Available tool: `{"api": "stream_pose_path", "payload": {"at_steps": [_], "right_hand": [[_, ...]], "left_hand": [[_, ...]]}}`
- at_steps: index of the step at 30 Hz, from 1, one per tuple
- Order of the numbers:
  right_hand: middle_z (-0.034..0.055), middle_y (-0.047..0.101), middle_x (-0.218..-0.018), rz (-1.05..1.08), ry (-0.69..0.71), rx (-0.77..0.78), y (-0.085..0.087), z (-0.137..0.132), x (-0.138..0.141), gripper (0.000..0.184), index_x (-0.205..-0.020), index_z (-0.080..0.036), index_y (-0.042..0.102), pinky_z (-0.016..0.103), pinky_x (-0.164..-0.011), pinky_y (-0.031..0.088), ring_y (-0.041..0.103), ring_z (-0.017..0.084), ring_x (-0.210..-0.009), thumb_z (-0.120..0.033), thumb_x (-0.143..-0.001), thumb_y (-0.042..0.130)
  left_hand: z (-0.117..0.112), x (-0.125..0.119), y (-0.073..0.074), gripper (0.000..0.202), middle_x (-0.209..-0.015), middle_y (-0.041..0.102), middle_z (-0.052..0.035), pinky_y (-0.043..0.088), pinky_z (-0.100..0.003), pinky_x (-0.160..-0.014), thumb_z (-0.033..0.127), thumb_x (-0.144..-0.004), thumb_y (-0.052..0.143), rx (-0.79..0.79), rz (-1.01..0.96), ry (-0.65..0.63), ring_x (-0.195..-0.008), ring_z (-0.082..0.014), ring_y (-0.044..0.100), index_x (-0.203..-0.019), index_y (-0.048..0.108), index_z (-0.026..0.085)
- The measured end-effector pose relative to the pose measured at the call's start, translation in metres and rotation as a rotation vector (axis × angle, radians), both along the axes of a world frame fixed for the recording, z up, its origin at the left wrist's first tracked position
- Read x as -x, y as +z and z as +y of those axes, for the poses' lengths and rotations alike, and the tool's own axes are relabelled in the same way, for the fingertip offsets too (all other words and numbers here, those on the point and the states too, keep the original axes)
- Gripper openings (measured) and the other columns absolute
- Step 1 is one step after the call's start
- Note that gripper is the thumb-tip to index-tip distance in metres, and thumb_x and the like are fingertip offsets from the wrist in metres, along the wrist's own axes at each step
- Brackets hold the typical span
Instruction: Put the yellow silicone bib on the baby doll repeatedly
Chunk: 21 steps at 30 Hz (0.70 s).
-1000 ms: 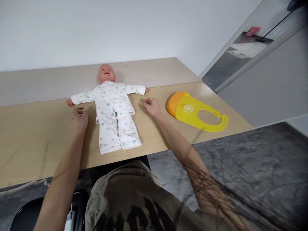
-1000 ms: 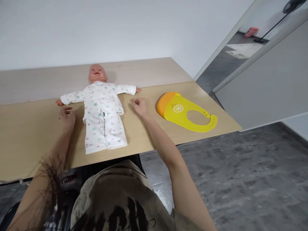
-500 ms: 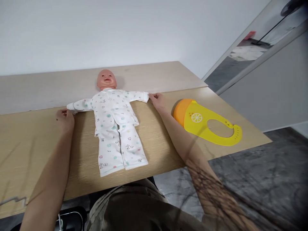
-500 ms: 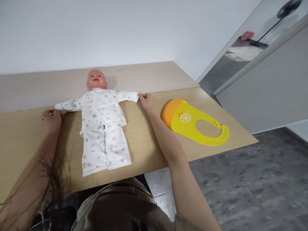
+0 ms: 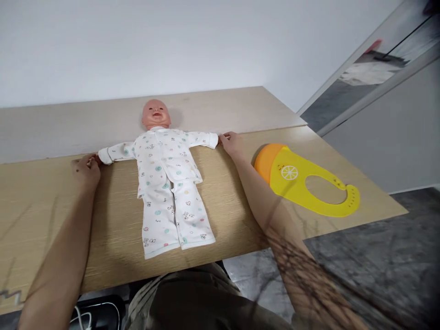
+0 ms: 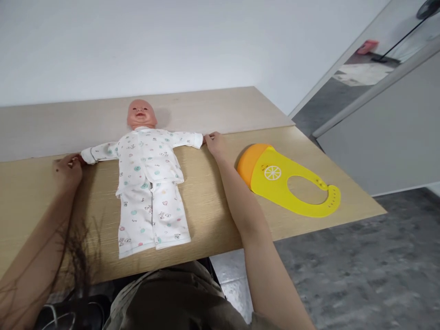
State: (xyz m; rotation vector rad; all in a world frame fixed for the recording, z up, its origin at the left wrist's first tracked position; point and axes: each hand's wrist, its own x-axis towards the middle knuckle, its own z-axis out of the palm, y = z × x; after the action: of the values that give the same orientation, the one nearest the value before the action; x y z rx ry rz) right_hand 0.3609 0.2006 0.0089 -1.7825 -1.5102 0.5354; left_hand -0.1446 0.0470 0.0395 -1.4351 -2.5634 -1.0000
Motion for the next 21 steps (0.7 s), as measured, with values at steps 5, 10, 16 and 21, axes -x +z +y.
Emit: {"api": "stream_pose_path", "payload": {"at_steps": [5,10,16,21], "right_hand": [[0.0130,0.077,-0.092,0.006,0.034,0.051,0.007,-0.005,0.003,0.022,-0.093,-0.014,0.075,0.036,-0.090,0.053,0.070,0.024,-0.088,-0.024,-0.100,0.057],[0.0122,0.077,-0.094,0.036,0.030,0.049,0.004,-0.003,-0.001,0.018,-0.096,-0.014,0.072,0.034,-0.085,0.052,0.068,0.022,-0.083,-0.024,-0.099,0.059],[0.0127,0.077,-0.096,-0.025,0.051,0.030,-0.002,-0.003,-0.004,0.020,-0.108,-0.013,0.071,0.034,-0.084,0.053,0.070,0.022,-0.084,-0.023,-0.099,0.056],[0.0168,0.079,-0.105,-0.129,0.062,-0.048,-0.011,-0.002,-0.005,0.029,-0.113,-0.014,0.073,0.041,-0.095,0.056,0.074,0.029,-0.097,-0.031,-0.100,0.053]], "left_hand": [[0.001,0.002,0.002,0.044,-0.099,0.061,-0.0073,0.048,-0.038,-0.108,0.015,-0.100,0.049,0.035,0.050,-0.065,-0.105,-0.0229,0.056,-0.135,0.075,0.012],[0.003,0.000,0.000,0.045,-0.108,0.061,-0.0109,0.049,-0.044,-0.109,0.021,-0.102,0.046,0.088,0.104,-0.041,-0.107,-0.0255,0.056,-0.135,0.074,0.011],[0.004,0.001,-0.004,0.046,-0.121,0.066,-0.0148,0.048,-0.046,-0.110,0.022,-0.104,0.043,0.123,0.155,-0.037,-0.112,-0.0274,0.059,-0.137,0.073,0.012],[0.006,0.003,-0.010,0.048,-0.126,0.068,-0.0207,0.050,-0.053,-0.107,0.023,-0.103,0.041,0.123,0.183,-0.027,-0.118,-0.0352,0.061,-0.135,0.074,0.013]]}}
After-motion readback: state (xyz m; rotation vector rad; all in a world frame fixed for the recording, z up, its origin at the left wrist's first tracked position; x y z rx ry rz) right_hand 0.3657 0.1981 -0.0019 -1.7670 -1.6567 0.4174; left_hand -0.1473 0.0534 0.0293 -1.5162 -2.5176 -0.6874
